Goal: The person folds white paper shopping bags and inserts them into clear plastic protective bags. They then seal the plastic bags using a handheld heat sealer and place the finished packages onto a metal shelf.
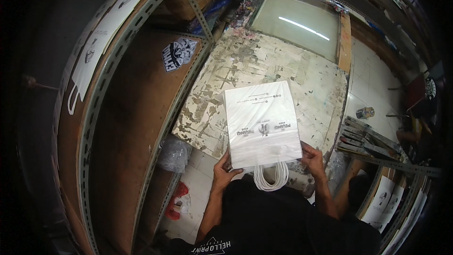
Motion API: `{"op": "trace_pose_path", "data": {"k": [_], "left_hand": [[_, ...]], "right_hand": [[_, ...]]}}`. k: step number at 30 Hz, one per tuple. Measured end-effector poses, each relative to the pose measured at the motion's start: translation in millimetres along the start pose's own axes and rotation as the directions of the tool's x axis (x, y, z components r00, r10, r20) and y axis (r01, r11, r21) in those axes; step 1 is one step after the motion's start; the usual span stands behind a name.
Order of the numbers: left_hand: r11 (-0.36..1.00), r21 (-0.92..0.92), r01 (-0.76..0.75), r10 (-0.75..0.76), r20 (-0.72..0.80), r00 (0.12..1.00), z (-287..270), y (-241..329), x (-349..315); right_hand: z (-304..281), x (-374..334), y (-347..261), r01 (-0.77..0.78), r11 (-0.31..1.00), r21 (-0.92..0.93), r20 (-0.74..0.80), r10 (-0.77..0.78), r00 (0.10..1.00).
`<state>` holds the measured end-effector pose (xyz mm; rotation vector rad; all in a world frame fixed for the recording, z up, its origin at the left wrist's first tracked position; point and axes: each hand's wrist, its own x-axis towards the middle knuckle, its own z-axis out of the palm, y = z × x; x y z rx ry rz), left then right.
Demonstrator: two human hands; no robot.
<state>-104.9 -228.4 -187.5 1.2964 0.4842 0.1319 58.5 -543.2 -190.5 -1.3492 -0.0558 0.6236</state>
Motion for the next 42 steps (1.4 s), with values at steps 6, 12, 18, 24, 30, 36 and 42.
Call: {"op": "trace_pose_path", "data": {"k": [6,12,18,24,30,36,42], "left_hand": [[0.989,0.132,-0.063,0.087,-0.189,0.978,13,37,2],[0.967,0.254,0.019,0.073,-0.347,0.935,32,145,32],[0.854,0.433,-0.289,0.425,-0.260,0.867,41,246,58],[0.742,0.523,-0.419,0.568,-0.158,0.808,57,335,62],[0.669,0.621,-0.408,0.563,-0.066,0.824,60,378,54],[0.475,0.821,-0.316,0.383,0.131,0.914,42,372,67],[0.699,0.614,-0.366,0.366,0.132,0.921,34,357,64]], "right_hand": [[21,7,-47,0.061,0.977,-0.206,-0.176,-0.098,0.980],[41,33,-143,0.211,0.919,-0.333,-0.113,-0.261,0.959],[78,47,-252,0.362,0.828,-0.427,-0.063,-0.427,0.902],[99,51,-329,0.504,0.710,-0.491,-0.025,-0.590,0.807],[105,50,-366,0.542,0.679,-0.495,-0.014,-0.630,0.777],[96,60,-353,0.397,0.680,-0.616,0.064,-0.460,0.886],[87,55,-348,0.362,0.727,-0.583,0.072,-0.398,0.915]]}}
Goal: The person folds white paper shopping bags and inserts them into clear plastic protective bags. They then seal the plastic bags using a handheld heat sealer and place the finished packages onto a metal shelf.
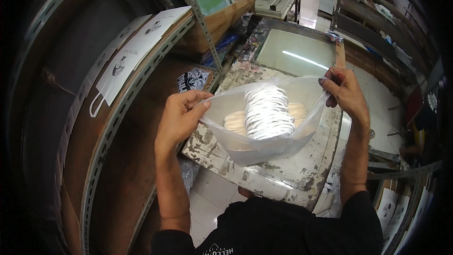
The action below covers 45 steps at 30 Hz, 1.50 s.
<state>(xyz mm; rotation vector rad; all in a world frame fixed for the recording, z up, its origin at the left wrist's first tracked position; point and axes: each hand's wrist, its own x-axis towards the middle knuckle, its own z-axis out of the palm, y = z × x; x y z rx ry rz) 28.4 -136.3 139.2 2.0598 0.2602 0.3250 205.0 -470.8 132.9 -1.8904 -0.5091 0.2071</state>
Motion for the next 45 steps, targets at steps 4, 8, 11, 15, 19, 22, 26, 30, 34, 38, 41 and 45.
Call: {"op": "trace_pose_path", "data": {"k": [4,8,11,15,19,22,26,30,34,38,41,45], "left_hand": [[0.999,-0.032,-0.036,0.037,0.017,0.999,-3,-1,-10],[0.999,0.033,0.003,-0.003,0.013,1.000,-7,13,-15],[0.999,-0.038,-0.014,0.014,-0.002,1.000,-6,32,-25],[0.994,-0.080,-0.075,0.068,-0.083,0.994,-2,26,-20],[0.990,-0.137,0.033,-0.033,0.002,0.999,0,9,-21],[0.975,-0.217,-0.040,0.047,0.028,0.998,-11,-8,-24],[0.888,-0.346,-0.303,0.320,-0.009,0.948,9,-41,-31],[0.895,-0.385,-0.226,0.285,0.103,0.953,41,-77,-24],[0.908,-0.401,-0.122,0.177,0.104,0.979,72,-100,-17],[0.882,-0.455,-0.119,0.086,-0.093,0.992,83,-99,-25],[0.702,-0.683,-0.201,0.081,-0.203,0.976,84,-91,-28],[0.717,-0.681,-0.146,0.030,-0.179,0.983,87,-90,-29]], "right_hand": [[-3,-7,-5,0.129,0.976,-0.175,0.022,-0.127,0.992],[-15,-9,-9,0.277,0.910,-0.309,0.157,-0.239,0.958],[-32,-18,-24,0.255,0.959,-0.126,0.158,-0.234,0.959],[-32,-14,-18,0.281,0.959,-0.019,0.091,-0.279,0.956],[-27,-17,-10,0.181,0.982,-0.044,0.154,-0.173,0.973],[-28,-20,-4,0.151,0.986,0.070,0.167,-0.161,0.973],[-35,-15,18,0.192,0.956,0.223,0.212,-0.240,0.947],[-13,-4,55,0.535,0.794,0.289,0.126,-0.586,0.801],[17,1,87,0.369,0.913,0.176,0.213,-0.401,0.891],[22,-5,101,0.137,0.920,0.368,0.169,-0.211,0.963],[32,-10,98,0.135,0.844,0.519,0.041,-0.182,0.982],[48,-9,96,0.126,0.830,0.543,-0.042,-0.124,0.991]]}}
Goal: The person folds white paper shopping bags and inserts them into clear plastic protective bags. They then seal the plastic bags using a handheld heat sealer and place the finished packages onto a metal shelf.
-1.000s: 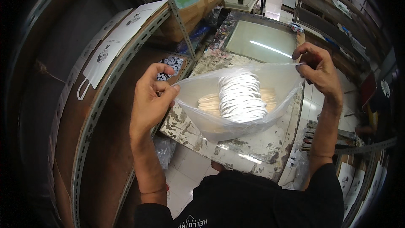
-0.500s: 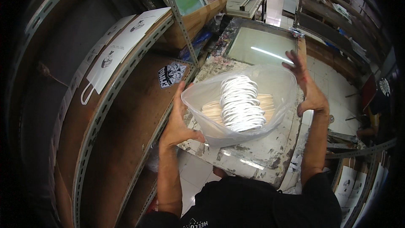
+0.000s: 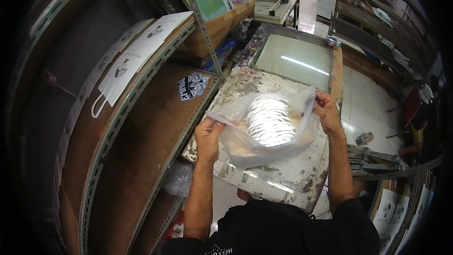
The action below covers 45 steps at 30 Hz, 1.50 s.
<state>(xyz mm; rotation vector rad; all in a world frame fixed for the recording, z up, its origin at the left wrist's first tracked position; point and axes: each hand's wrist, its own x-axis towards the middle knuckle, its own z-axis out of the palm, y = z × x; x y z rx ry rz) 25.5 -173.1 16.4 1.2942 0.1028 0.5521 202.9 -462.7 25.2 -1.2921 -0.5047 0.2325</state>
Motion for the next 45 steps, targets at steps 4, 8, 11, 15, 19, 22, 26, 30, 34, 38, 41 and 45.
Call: {"op": "trace_pose_path", "data": {"k": [4,8,11,15,19,22,26,30,34,38,41,45], "left_hand": [[0.993,-0.100,0.065,-0.070,-0.053,0.996,3,-6,1],[0.996,-0.048,0.069,-0.071,-0.053,0.996,14,-3,0],[0.996,0.091,-0.009,0.019,-0.105,0.994,5,-7,1],[0.988,0.062,-0.141,0.147,-0.116,0.982,3,6,-3],[0.959,0.065,-0.276,0.283,-0.168,0.944,-3,15,-11],[0.910,0.090,-0.404,0.414,-0.155,0.897,-9,28,-20],[0.907,0.192,-0.375,0.416,-0.261,0.871,-14,35,-44],[0.936,0.225,-0.271,0.337,-0.349,0.874,-31,7,-86],[0.983,0.180,-0.044,0.134,-0.526,0.840,-32,-46,-140],[0.973,0.114,0.198,-0.088,-0.613,0.785,-1,-93,-198],[0.953,0.010,0.302,-0.248,-0.546,0.800,30,-109,-232],[0.961,0.023,0.276,-0.251,-0.350,0.903,61,-116,-257]], "right_hand": [[13,-1,-5,-0.020,0.983,-0.184,0.048,0.030,0.998],[27,-5,-5,-0.013,0.900,-0.436,0.066,0.046,0.997],[12,-7,12,0.160,0.878,-0.452,0.038,-0.160,0.986],[-4,-17,-2,0.160,0.985,-0.071,0.115,-0.151,0.982],[-6,-25,9,0.216,0.973,0.078,0.077,-0.222,0.972],[-21,-45,20,0.263,0.963,0.065,-0.083,-0.258,0.963],[-55,-87,57,0.153,0.988,0.036,-0.231,-0.141,0.963],[-88,-159,115,-0.019,0.997,0.072,-0.363,0.044,0.931],[-134,-254,158,-0.189,0.972,-0.143,-0.549,0.081,0.832],[-182,-363,162,-0.307,0.942,-0.134,-0.746,0.108,0.657],[-197,-426,137,-0.452,0.886,-0.103,-0.862,0.147,0.485],[-201,-497,124,-0.560,0.829,0.003,-0.913,0.231,0.337]]}}
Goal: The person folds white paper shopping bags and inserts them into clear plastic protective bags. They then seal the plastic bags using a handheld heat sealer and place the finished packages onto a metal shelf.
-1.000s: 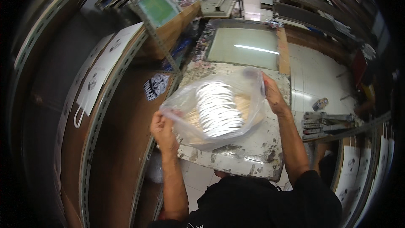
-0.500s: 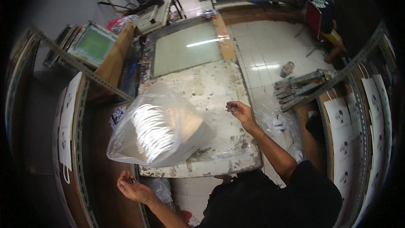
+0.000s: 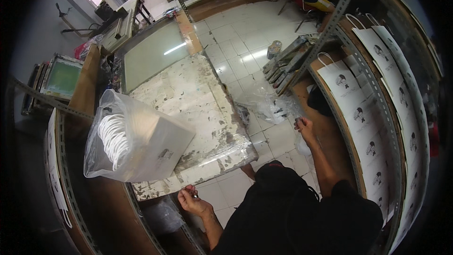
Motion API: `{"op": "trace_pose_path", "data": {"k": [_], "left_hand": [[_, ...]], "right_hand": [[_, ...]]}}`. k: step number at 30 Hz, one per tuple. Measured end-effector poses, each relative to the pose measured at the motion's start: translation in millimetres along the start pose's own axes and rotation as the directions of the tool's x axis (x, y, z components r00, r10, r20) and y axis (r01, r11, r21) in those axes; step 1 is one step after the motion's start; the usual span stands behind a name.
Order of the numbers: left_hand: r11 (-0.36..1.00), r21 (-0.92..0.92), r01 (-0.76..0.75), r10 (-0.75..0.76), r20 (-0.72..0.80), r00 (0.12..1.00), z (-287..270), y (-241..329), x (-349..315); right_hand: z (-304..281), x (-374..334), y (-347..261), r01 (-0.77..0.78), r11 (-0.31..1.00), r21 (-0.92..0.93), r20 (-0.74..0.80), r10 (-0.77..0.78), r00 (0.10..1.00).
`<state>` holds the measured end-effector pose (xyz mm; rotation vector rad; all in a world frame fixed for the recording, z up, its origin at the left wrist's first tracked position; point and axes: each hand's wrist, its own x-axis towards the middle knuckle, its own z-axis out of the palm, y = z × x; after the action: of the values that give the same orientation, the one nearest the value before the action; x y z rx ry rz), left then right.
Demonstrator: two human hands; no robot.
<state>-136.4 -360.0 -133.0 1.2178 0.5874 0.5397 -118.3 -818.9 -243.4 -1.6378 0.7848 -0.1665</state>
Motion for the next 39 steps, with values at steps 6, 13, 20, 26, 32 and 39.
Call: {"op": "trace_pose_path", "data": {"k": [6,13,20,26,32,39], "left_hand": [[0.998,0.043,-0.041,0.041,0.007,0.999,14,-11,-38],[0.855,0.378,-0.354,0.254,0.291,0.923,60,-18,-54],[0.799,0.526,-0.291,-0.052,0.542,0.839,201,-54,-4],[0.575,0.614,-0.540,0.013,0.653,0.757,339,-129,100],[0.333,0.742,-0.581,0.153,0.565,0.810,420,-187,192],[0.105,0.861,-0.499,0.173,0.478,0.861,442,-203,197]], "right_hand": [[-52,-28,19,0.023,0.960,-0.281,0.263,0.054,0.963],[-36,38,39,0.128,0.908,-0.399,0.454,0.074,0.888],[76,159,59,0.259,0.868,-0.424,0.616,0.067,0.785],[141,245,-15,0.173,0.761,-0.625,0.618,0.346,0.706],[238,352,46,0.121,0.867,-0.484,0.578,0.213,0.788],[401,490,4,0.390,0.849,-0.357,0.588,-0.119,0.800]]}}
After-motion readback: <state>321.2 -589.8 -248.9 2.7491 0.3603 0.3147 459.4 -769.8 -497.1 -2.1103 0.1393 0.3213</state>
